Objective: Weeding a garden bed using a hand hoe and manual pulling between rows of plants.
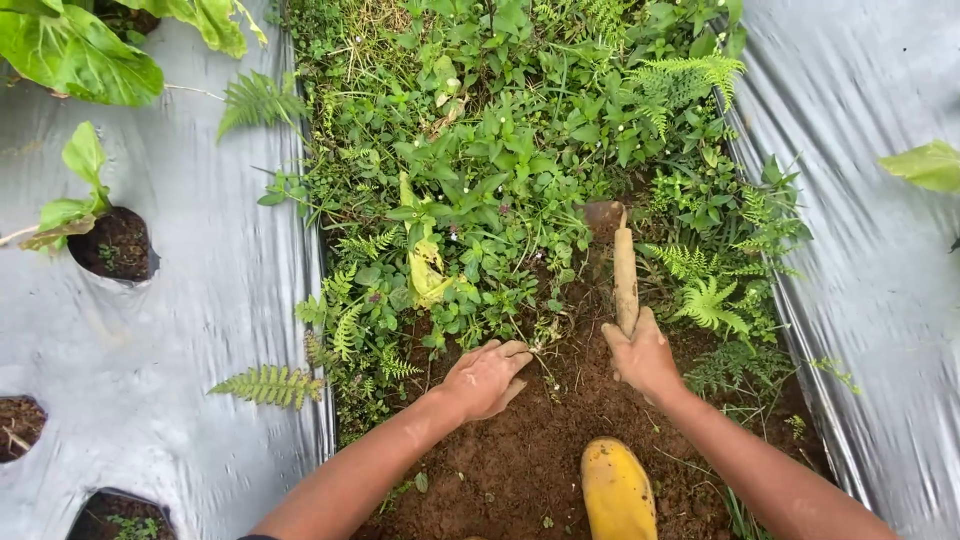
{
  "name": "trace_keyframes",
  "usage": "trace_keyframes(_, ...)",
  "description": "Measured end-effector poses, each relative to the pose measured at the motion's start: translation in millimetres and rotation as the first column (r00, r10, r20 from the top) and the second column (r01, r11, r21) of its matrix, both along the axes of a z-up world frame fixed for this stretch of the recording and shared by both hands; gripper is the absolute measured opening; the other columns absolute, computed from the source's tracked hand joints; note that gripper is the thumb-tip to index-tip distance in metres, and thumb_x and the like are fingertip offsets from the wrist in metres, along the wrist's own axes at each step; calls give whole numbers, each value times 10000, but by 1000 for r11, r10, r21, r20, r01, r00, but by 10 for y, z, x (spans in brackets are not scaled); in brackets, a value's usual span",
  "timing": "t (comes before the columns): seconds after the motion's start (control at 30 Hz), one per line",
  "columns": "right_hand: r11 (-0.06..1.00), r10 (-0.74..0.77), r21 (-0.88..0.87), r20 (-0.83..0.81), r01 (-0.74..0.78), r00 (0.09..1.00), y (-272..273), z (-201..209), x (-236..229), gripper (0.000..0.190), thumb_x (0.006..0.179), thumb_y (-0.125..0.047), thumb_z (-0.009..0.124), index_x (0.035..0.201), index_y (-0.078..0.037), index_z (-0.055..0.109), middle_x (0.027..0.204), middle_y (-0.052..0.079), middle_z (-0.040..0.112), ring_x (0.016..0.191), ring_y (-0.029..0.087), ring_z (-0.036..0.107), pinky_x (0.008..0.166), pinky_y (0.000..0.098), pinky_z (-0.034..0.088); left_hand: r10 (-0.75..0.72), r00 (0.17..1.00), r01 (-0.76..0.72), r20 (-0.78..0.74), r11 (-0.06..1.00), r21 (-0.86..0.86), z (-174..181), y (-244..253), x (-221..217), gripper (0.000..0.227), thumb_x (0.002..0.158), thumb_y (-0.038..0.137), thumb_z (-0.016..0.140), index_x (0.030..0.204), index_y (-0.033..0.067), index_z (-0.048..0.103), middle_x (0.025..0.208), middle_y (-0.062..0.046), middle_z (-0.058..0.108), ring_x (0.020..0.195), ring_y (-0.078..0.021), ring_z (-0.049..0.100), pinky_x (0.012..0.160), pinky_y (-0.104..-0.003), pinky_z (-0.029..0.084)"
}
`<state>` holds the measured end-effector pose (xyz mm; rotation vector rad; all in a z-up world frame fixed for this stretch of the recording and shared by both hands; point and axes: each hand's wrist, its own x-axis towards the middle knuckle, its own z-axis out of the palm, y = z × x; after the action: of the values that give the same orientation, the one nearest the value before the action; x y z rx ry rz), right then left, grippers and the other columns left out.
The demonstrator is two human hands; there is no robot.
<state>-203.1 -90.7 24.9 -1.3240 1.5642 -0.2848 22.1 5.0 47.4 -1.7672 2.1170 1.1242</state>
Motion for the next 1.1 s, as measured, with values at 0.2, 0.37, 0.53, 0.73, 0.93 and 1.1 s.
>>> trace_keyframes(0.2, 966, 145, 232, -128, -112, 981, 478, -103, -151, 688, 1048, -234, 502, 1573, 43, 154, 1328, 407, 516, 1045, 460, 705, 813, 550, 661, 46, 997, -48, -59, 998, -38, -90, 63, 81, 472, 1000, 236, 468, 1446, 84, 494, 1469, -75, 512, 1352, -242, 521, 1210, -430, 297)
trace_keyframes(0.37, 970, 127, 227, -177, -85, 976, 449, 133, -224, 708, 1029, -261, 554, 1552, 83, 224, 1389, 378, 524, 1196, 480, 646, 966, 631, 579, 43, 998, -46, -43, 997, -66, -191, 46, 61, 484, 1000, 252, 463, 1460, 103, 475, 1482, -50, 493, 1363, -207, 505, 1212, -409, 285)
trace_keyframes(0.53, 997, 34, 65, -77, -29, 996, -26, -66, 3, 437, 1041, -168, 537, 1356, 105, 405, 956, 279, 630, 682, 299, 648, 589, 426, 584, 28, 998, -34, -54, 993, -116, -292, -20, -65, 462, 995, 234, 493, 1436, 99, 500, 1446, -63, 529, 1347, -197, 522, 1214, -395, 272)
trace_keyframes(0.73, 966, 252, 58, -8, -251, 968, -30, -87, 38, 393, 993, -182, 542, 1247, 98, 430, 825, 247, 651, 532, 262, 673, 538, 411, 593, 24, 999, -29, -32, 986, -164, -64, -108, -116, 469, 985, 233, 487, 1435, 101, 502, 1422, -69, 542, 1297, -210, 563, 1174, -419, 346)
trace_keyframes(0.93, 918, 346, 280, -224, -280, 911, 319, -454, -205, 429, 1051, -299, 534, 1379, -114, 329, 1106, 163, 645, 555, 188, 553, 379, 264, 497, 52, 999, -52, 6, 998, -41, -532, -9, -110, 544, 1031, 312, 374, 1533, 115, 306, 1635, -91, 234, 1499, -281, 190, 1255, -424, 54)
trace_keyframes(1.1, 974, 185, 148, -104, -169, 977, 117, -22, 100, 645, 1019, -222, 539, 1515, 99, 280, 1292, 403, 575, 1131, 496, 669, 966, 637, 554, 59, 998, -60, -11, 983, -172, -305, 17, -63, 498, 968, 280, 517, 1439, 117, 506, 1419, -44, 507, 1232, -277, 559, 1042, -483, 487)
